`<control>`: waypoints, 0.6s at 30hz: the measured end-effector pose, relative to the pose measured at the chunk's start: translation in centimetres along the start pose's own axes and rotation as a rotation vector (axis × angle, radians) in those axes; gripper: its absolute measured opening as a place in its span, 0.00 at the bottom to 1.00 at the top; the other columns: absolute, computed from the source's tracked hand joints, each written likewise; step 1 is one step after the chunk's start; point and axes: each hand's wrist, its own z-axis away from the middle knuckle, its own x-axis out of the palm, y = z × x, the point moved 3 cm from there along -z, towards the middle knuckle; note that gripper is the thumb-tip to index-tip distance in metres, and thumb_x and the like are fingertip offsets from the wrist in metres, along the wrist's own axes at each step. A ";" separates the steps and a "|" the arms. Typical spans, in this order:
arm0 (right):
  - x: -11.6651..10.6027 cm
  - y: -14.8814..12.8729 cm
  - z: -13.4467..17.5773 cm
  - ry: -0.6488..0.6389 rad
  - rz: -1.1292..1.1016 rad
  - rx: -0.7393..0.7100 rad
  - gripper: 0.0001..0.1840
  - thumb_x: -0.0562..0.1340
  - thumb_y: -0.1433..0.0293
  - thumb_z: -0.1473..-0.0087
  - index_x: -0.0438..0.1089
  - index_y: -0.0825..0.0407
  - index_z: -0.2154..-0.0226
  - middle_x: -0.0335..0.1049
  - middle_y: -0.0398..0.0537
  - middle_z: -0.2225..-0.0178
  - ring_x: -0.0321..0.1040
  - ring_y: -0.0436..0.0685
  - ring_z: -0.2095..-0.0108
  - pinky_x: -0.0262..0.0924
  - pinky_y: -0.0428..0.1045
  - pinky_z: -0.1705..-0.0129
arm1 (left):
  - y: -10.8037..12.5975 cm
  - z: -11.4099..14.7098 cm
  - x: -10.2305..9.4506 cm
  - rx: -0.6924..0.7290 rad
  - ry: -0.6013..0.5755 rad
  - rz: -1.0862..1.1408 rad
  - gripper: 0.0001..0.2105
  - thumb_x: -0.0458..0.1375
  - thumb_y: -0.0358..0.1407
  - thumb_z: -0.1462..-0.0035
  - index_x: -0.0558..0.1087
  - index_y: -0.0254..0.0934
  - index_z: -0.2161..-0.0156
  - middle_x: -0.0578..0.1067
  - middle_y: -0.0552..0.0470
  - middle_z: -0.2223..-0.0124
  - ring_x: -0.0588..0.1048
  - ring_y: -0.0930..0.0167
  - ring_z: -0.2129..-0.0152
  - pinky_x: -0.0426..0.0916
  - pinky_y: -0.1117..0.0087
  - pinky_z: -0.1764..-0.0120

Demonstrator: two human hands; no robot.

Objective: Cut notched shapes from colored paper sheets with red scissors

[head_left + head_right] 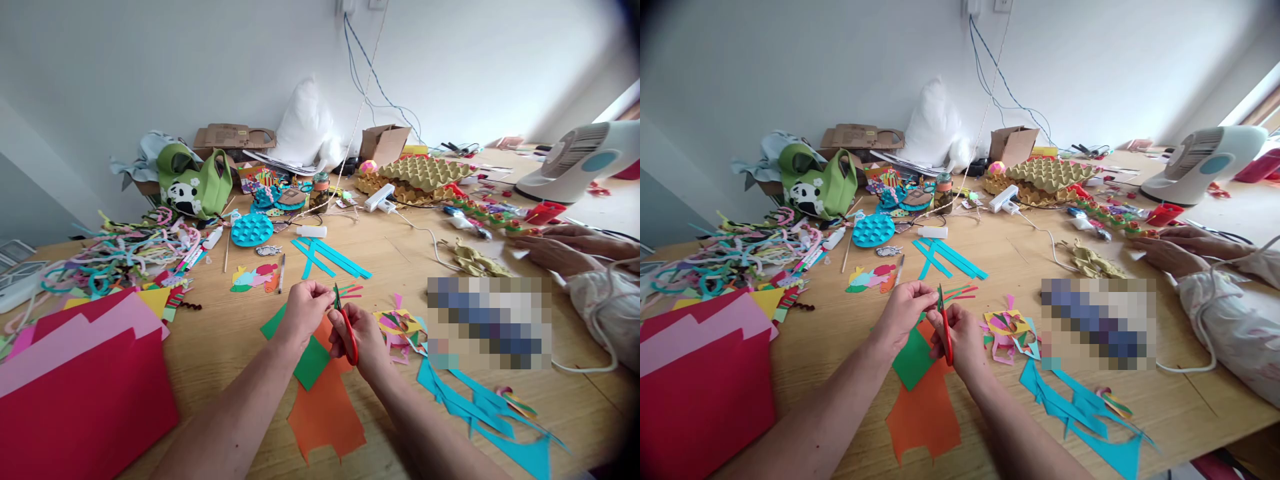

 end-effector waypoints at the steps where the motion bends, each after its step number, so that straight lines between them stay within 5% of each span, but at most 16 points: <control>1: 0.0 0.0 0.0 0.003 -0.004 0.003 0.25 0.64 0.50 0.59 0.54 0.50 0.78 0.66 0.39 0.88 0.62 0.50 0.91 0.52 0.42 0.90 | 0.0 0.0 0.0 0.004 0.003 0.005 0.04 0.59 0.32 0.58 0.69 0.34 0.78 0.69 0.54 0.81 0.67 0.75 0.82 0.61 0.74 0.75; 13: -0.4 -1.5 -0.4 0.073 -0.376 -0.047 0.21 0.60 0.51 0.52 0.65 0.53 0.71 0.73 0.50 0.71 0.73 0.57 0.69 0.66 0.49 0.68 | -0.2 -0.8 -0.4 -0.131 -0.078 0.442 0.09 0.65 0.32 0.64 0.71 0.32 0.75 0.70 0.54 0.78 0.70 0.76 0.80 0.64 0.72 0.68; 18: 0.0 -1.7 -0.4 0.064 -0.415 -0.003 0.18 0.63 0.55 0.54 0.66 0.53 0.71 0.72 0.50 0.70 0.72 0.56 0.70 0.64 0.50 0.66 | -0.5 -1.0 -0.5 -0.134 -0.059 0.494 0.09 0.66 0.32 0.65 0.72 0.32 0.76 0.71 0.55 0.77 0.70 0.76 0.78 0.64 0.72 0.67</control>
